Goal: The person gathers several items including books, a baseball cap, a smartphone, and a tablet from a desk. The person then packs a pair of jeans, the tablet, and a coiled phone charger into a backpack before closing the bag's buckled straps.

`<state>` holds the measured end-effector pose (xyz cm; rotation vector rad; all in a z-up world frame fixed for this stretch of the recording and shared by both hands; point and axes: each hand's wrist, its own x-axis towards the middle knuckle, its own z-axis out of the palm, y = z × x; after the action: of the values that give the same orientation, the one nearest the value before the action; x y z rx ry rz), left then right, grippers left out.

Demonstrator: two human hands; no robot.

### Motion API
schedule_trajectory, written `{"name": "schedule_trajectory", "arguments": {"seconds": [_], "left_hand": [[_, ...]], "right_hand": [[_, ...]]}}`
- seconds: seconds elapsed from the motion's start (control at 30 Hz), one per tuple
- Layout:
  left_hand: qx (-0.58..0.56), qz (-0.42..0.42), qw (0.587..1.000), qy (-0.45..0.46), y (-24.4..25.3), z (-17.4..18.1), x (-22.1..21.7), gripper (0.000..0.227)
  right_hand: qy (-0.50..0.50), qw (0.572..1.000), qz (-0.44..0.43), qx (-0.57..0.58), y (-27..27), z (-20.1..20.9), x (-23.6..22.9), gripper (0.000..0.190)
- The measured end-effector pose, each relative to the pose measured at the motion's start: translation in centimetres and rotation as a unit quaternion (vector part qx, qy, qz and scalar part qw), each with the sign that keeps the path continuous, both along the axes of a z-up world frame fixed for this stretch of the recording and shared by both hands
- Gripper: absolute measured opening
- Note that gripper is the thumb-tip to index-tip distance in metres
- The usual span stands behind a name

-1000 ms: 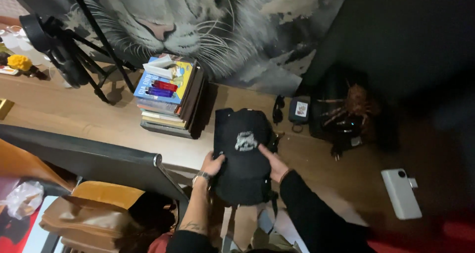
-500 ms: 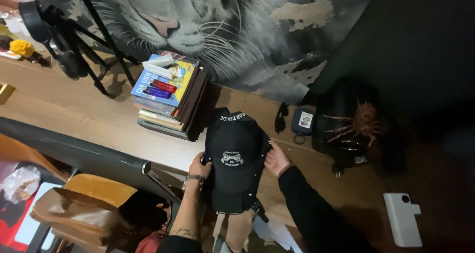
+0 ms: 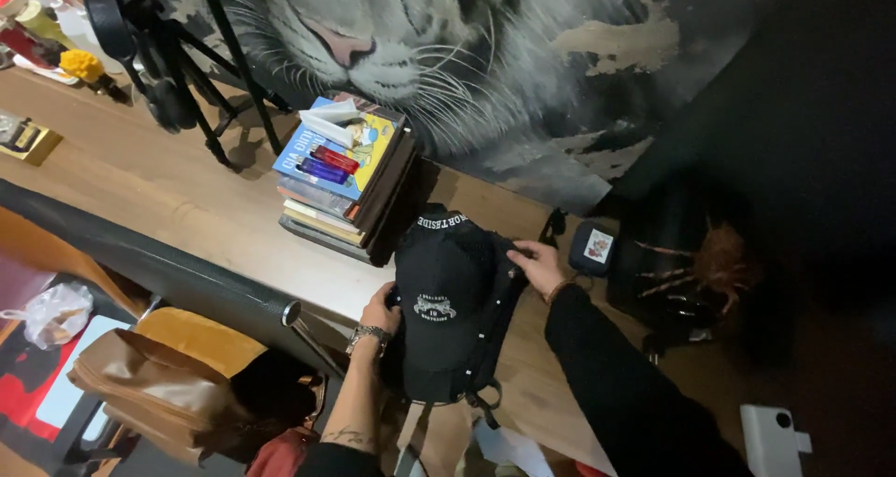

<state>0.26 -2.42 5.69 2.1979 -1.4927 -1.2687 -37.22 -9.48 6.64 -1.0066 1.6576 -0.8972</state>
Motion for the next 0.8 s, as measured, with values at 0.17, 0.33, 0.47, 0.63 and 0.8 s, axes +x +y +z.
{"name": "schedule_trajectory", "arguments": {"seconds": [0.17, 0.33, 0.47, 0.63, 0.8], "left_hand": [[-0.001, -0.013, 1.000, -0.008, -0.5, -0.9, 0.6, 0.060], [0.005, -0.016, 1.000, -0.005, -1.0, 0.7, 0.4, 0.060], [-0.011, 0.003, 0.999, 0.041, -1.4, 3.8, -0.4, 0.062], [-0.046, 0.030, 0.995, 0.088, -2.1, 5.9, -1.9, 0.070], [-0.108, 0.043, 0.989, 0.087, -2.9, 5.5, -1.8, 0.073]], "right_hand": [[-0.247, 0.963, -0.103, -0.003, 2.0, 12.1, 4.6, 0.062], [-0.220, 0.969, -0.114, -0.003, -0.1, 11.1, 4.4, 0.079], [-0.104, 0.993, -0.064, -0.001, -2.5, 11.9, 3.4, 0.083], [0.217, 0.969, 0.108, 0.050, -5.1, 5.2, -1.0, 0.085], [0.331, 0.941, 0.072, 0.006, 0.3, 10.7, 2.2, 0.081]]}}
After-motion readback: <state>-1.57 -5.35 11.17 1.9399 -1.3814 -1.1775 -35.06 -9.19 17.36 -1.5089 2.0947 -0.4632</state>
